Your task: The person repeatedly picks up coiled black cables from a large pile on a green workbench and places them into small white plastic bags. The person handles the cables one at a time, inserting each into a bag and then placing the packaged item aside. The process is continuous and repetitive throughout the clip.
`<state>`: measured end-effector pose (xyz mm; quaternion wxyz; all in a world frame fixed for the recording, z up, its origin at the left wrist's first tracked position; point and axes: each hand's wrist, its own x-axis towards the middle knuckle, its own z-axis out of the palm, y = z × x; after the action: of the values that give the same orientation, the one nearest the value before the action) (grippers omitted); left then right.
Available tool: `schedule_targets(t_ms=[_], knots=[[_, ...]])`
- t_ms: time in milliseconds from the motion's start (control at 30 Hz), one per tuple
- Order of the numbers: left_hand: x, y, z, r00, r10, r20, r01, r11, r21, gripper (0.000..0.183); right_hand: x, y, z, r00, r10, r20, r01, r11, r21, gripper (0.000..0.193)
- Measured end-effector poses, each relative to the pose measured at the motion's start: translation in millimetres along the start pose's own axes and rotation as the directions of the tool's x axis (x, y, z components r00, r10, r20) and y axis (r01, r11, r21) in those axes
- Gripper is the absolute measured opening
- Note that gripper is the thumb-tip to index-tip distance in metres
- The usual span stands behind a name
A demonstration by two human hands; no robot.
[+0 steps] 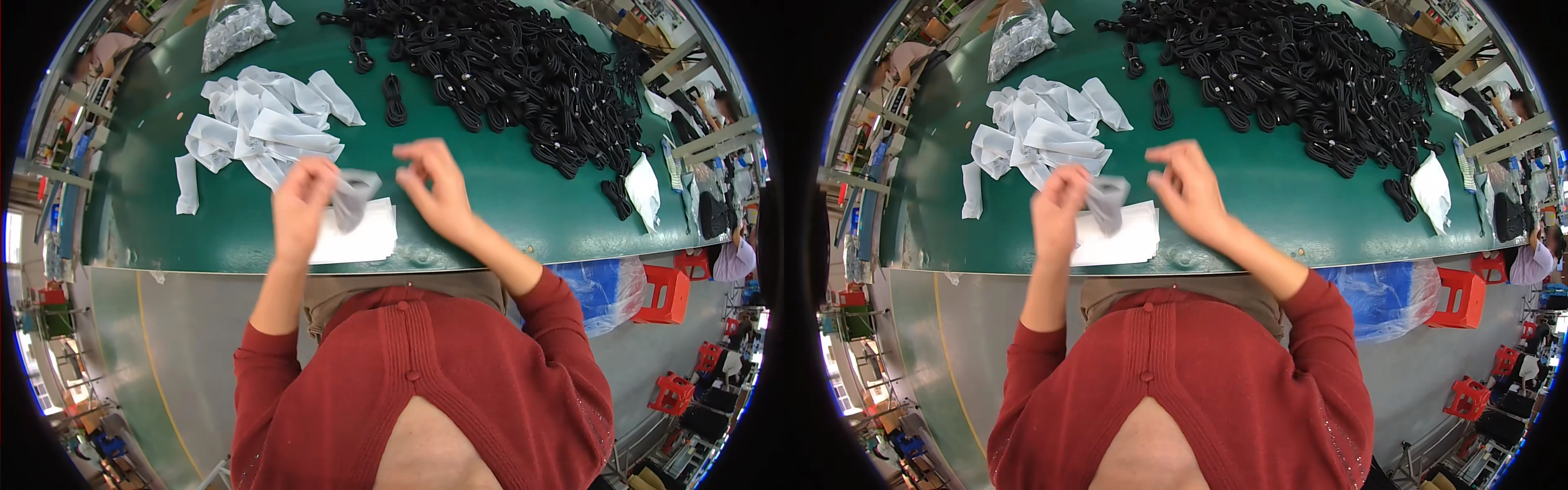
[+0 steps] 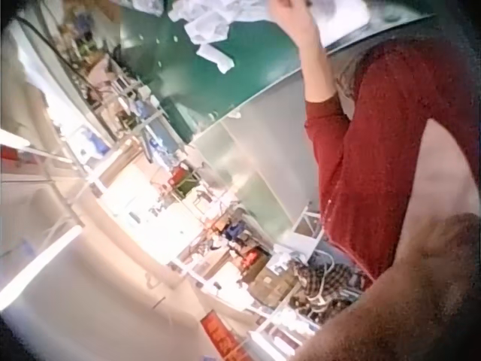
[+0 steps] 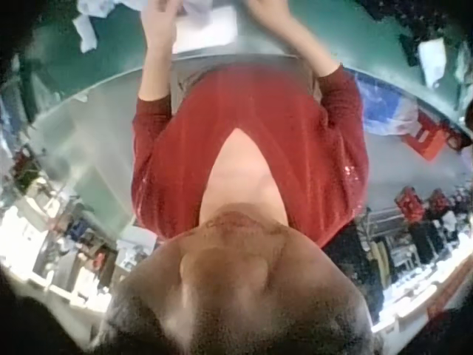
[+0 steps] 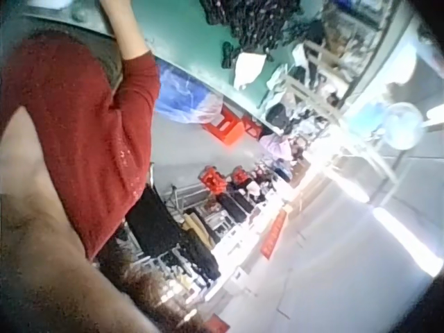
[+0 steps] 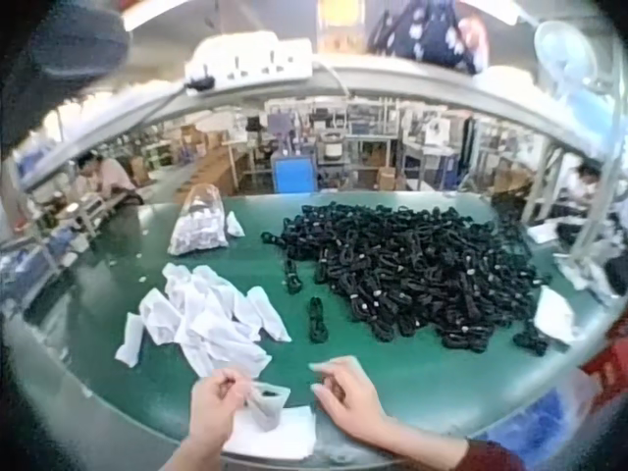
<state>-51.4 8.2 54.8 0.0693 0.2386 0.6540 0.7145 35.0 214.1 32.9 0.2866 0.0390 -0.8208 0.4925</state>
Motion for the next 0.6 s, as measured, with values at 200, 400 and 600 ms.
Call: schedule_targets(t_ms=[200,400,600], knots=[[67.0,25.0,-26.8,0.775,0.525,-0.352,-0.389,0.835,0.389,0.022,78.3,94.5,11.2,0.968,-0.228,0.105,0.244,0.762,-0.6,0.047],[-19.6,-3.5,-11.1,0.953,0.145,0.265,-0.26,0.842,0.473,0.021,72.1,74.0,14.0,0.929,0.082,0.361,0.2,0.709,-0.676,0.04],[-57.5,-33.2,7.5,0.877,0.132,0.461,-0.398,0.736,0.547,0.018,26.0,40.9,-3.3,0.93,-0.1,0.353,0.329,0.652,-0.683,0.052]])
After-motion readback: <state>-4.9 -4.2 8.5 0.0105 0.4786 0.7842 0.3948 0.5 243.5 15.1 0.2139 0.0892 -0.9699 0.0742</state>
